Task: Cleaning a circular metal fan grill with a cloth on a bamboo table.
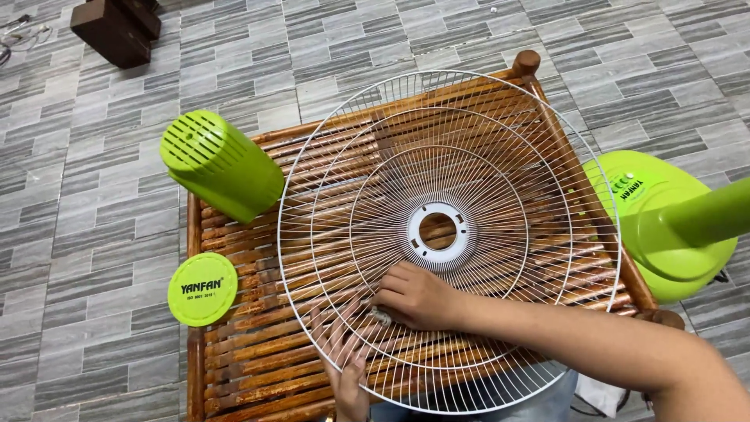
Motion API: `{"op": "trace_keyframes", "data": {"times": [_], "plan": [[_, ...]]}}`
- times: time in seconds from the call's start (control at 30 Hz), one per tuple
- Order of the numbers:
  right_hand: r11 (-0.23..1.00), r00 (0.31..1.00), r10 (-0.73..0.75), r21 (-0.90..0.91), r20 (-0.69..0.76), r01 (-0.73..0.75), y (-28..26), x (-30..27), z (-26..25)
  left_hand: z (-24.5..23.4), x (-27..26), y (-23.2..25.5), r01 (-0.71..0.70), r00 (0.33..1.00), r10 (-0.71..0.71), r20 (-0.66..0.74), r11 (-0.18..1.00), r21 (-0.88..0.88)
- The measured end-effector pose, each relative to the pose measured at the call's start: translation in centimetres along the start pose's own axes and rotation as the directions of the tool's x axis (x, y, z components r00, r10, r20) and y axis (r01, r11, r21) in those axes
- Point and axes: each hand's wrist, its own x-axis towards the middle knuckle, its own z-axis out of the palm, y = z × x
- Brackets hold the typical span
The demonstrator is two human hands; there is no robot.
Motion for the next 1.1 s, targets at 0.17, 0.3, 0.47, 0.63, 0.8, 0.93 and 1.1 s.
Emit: {"op": "trace_keyframes", "data": {"times": [0.17, 0.3, 0.47, 0.63, 0.8, 0.93, 1.1], "plan": [[1.0, 1.0, 0.013, -0.014, 0.007, -0.013, -0.1, 0.1, -0.1, -0.6, -0.3, -0.6, 0.097, 0.995, -0.096, -0.016, 0.994, 0.043], [1.0, 1.0, 0.01, -0.012, 0.002, -0.01, -0.1, 0.0, 0.0, -0.5, -0.3, -0.4, 0.073, 0.997, -0.073, 0.008, 0.997, 0.026], [1.0, 1.0, 0.016, 0.0, 0.014, -0.016, -0.2, 0.2, -0.3, -0.1, -0.1, 0.0, 0.018, 0.999, -0.016, 0.052, 0.999, -0.041], [1.0, 1.0, 0.012, -0.002, 0.021, -0.012, -0.3, 0.4, -0.5, -0.4, -0.3, -0.5, 0.043, 0.999, -0.043, 0.007, 0.999, 0.03], [1.0, 1.0, 0.009, 0.017, 0.007, -0.009, -0.1, 0.2, -0.2, 0.2, -0.2, 0.5, 0.045, 0.999, -0.045, 0.013, 0.999, -0.008], [1.0, 1.0, 0.011, 0.03, 0.007, -0.011, -0.1, 0.2, -0.1, -0.3, -0.3, -0.2, 0.039, 0.999, -0.039, 0.008, 0.999, -0.019], [1.0, 1.0, 0.012, 0.019, -0.001, -0.012, 0.1, 0.1, 0.1, -0.2, -0.3, 0.1, 0.042, 0.999, -0.042, 0.009, 0.999, 0.024]]}}
